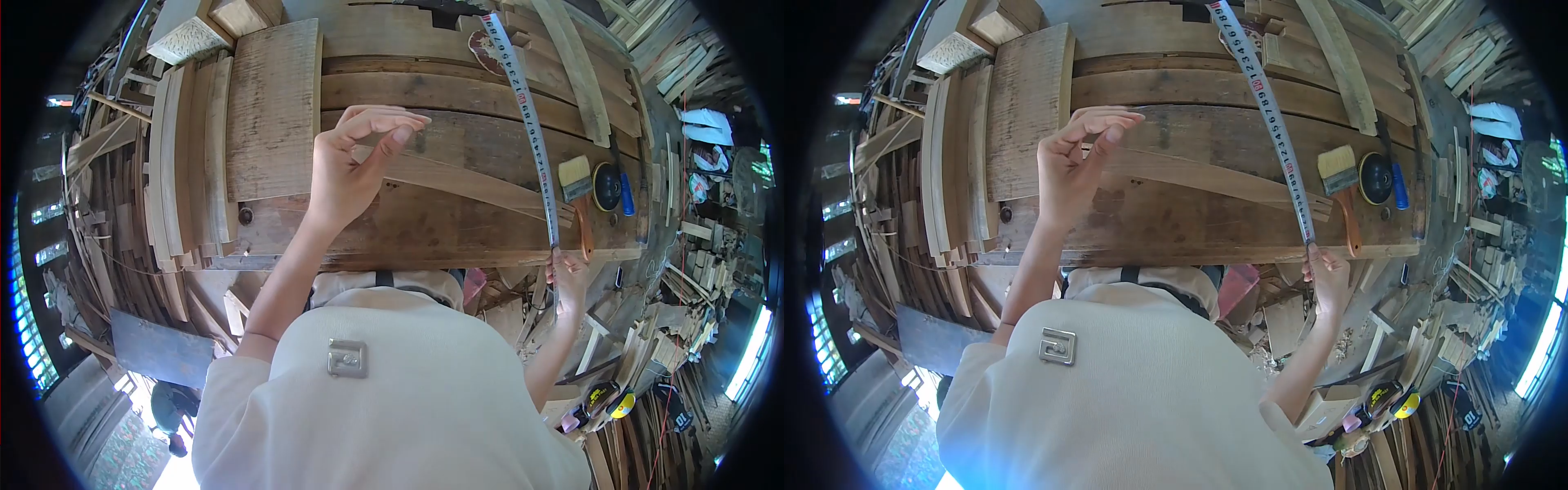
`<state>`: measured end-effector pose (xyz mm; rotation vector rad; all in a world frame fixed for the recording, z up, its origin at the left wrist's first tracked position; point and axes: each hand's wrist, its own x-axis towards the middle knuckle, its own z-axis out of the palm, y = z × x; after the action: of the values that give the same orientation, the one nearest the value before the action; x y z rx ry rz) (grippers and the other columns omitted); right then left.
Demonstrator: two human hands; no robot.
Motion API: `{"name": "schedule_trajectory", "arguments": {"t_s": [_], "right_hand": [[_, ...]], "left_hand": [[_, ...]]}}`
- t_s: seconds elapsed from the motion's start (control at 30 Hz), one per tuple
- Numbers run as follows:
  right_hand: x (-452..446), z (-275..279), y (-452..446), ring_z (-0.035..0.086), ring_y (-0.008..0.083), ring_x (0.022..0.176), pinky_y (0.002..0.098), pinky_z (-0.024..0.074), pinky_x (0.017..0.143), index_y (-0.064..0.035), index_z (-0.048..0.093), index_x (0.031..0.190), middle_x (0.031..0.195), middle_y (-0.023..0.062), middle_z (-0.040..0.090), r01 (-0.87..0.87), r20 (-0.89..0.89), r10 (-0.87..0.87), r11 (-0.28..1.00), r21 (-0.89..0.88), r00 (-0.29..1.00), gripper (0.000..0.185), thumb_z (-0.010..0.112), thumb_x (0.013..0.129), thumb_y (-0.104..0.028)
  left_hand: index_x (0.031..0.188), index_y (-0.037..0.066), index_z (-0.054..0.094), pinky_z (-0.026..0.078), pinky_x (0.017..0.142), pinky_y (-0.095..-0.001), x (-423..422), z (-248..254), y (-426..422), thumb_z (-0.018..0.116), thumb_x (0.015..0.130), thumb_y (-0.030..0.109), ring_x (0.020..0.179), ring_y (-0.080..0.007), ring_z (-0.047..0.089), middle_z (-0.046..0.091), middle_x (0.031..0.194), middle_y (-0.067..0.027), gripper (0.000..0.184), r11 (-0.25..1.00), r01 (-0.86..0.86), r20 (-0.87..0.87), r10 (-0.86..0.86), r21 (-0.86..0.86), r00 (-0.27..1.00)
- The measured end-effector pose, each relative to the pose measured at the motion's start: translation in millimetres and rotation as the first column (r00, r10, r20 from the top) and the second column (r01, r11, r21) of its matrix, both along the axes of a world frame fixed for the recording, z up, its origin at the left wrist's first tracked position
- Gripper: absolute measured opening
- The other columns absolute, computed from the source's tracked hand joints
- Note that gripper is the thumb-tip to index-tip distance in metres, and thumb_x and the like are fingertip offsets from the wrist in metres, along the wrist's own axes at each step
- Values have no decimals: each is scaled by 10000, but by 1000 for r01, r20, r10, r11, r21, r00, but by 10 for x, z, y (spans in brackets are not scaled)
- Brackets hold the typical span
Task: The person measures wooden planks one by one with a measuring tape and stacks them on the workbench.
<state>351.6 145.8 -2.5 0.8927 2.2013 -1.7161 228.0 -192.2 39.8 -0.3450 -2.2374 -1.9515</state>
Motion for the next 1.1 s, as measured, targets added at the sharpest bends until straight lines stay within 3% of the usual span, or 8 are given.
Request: {"name": "schedule_trajectory", "arguments": {"t_s": [0.03,0.1,0.3,0.53,0.73,0.93,1.0,1.1], "right_hand": [[4,-13,-16,472,60,492,182,361,452,-34,588,708,572,-1,535,2,-1,-2,1000,-1,1000,248,606,794,-266],[13,-53,-44,474,59,495,182,361,457,-34,588,711,574,-2,536,16,4,-16,999,-42,1000,249,606,794,-268],[-53,-85,-158,476,62,494,184,360,457,-30,586,713,575,6,536,-21,-10,21,999,-49,1000,266,620,781,-285],[-236,-60,-257,485,66,503,188,362,459,-11,593,712,588,16,547,-74,-26,73,996,-49,997,300,630,771,-303],[-374,-15,-260,498,67,502,183,375,452,6,605,743,614,26,566,-129,-16,129,988,-85,992,313,637,763,-304],[-392,-12,-300,478,64,480,181,357,442,-24,587,698,573,8,541,-102,-31,100,991,-92,995,284,610,785,-293],[-379,-11,-294,481,63,489,180,357,445,-24,586,705,588,8,546,-109,-26,107,991,-77,994,279,609,786,-290],[-371,-7,-301,480,62,490,179,357,451,-26,587,707,589,7,546,-102,-19,101,992,-73,995,280,609,786,-293]], "left_hand": [[816,47,639,394,821,-277,8,0,0,582,781,61,886,-147,542,633,901,-31,68,1000,2,-1,-2,-1,1000],[836,14,624,398,807,-246,25,-5,-5,580,801,89,872,-118,539,629,886,-66,94,976,24,208,-70,216,976],[874,-7,586,398,814,-250,15,-24,27,542,837,151,887,-112,529,607,919,-92,168,906,43,257,-164,420,952],[810,25,553,367,877,-298,-17,-36,17,408,870,152,907,-139,523,569,1005,-116,202,881,105,184,-211,462,960],[796,54,463,334,912,-310,-91,-166,0,353,873,177,985,-157,486,506,1110,-124,182,853,114,262,-280,509,923],[848,45,519,350,880,-263,-81,-225,27,464,878,181,974,-125,484,526,1088,-103,149,866,124,213,-255,485,943],[845,31,566,365,849,-233,-76,-297,19,555,832,140,921,-99,504,562,1033,-83,110,880,21,235,-150,475,960],[830,24,592,373,832,-223,-90,-293,21,583,810,115,882,-88,519,587,984,-73,93,845,-51,296,-129,533,946]]}}
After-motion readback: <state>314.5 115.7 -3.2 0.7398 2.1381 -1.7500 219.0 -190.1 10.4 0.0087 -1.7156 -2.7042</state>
